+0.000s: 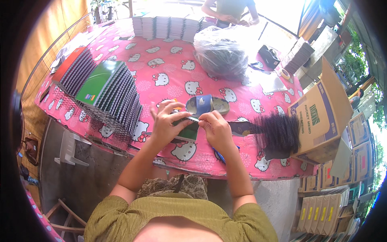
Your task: The person assembles notebooks by sliding spiral bindings through the pre-punched holes of notebook covers and pages, then using a pair of shears to trim the excess binding wire.
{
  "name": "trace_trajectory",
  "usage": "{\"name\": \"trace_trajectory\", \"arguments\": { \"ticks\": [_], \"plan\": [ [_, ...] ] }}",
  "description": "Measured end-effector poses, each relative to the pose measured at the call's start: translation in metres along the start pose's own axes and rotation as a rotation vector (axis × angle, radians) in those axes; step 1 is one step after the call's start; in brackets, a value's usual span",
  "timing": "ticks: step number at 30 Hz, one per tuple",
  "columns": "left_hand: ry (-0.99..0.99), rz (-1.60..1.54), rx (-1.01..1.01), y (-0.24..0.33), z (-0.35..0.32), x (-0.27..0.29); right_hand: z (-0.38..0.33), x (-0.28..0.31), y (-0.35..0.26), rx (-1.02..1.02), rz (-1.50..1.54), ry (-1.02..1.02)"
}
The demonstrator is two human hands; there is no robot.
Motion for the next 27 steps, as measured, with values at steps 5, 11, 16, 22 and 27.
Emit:
{"name": "trace_trajectory", "arguments": {
  "ticks": [5,11,16,22,27],
  "plan": [
    [-0.068,-0.196,0.033,-0.019,-0.003,-0.014,0.002,-0.005,-0.005,0.009,-0.078,0.046],
    [-0.058,-0.142,0.018,-0.014,-0.001,-0.012,0.003,-0.005,-0.013,-0.021,-0.09,0.101],
    [-0.08,-0.158,0.042,-0.015,-0.002,-0.01,0.01,-0.001,-0.022,0.006,-0.066,0.048],
    [-0.051,-0.169,0.055,-0.015,-0.006,-0.011,0.008,-0.004,-0.023,-0.017,-0.083,0.149],
    [-0.083,-0.14,0.035,-0.01,-0.004,-0.009,0.047,0.012,0.068,-0.193,-0.229,-0.134]
  ]
}}
Point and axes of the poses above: each hand's wrist, its own z-axis towards the middle knuckle, its own x-axis out of the back of the hand, y = z × x, the point moved 9 cm from there along z, towards the middle knuckle, and after that the axes turned 2 degrees about -y, right-handed, at the moved point
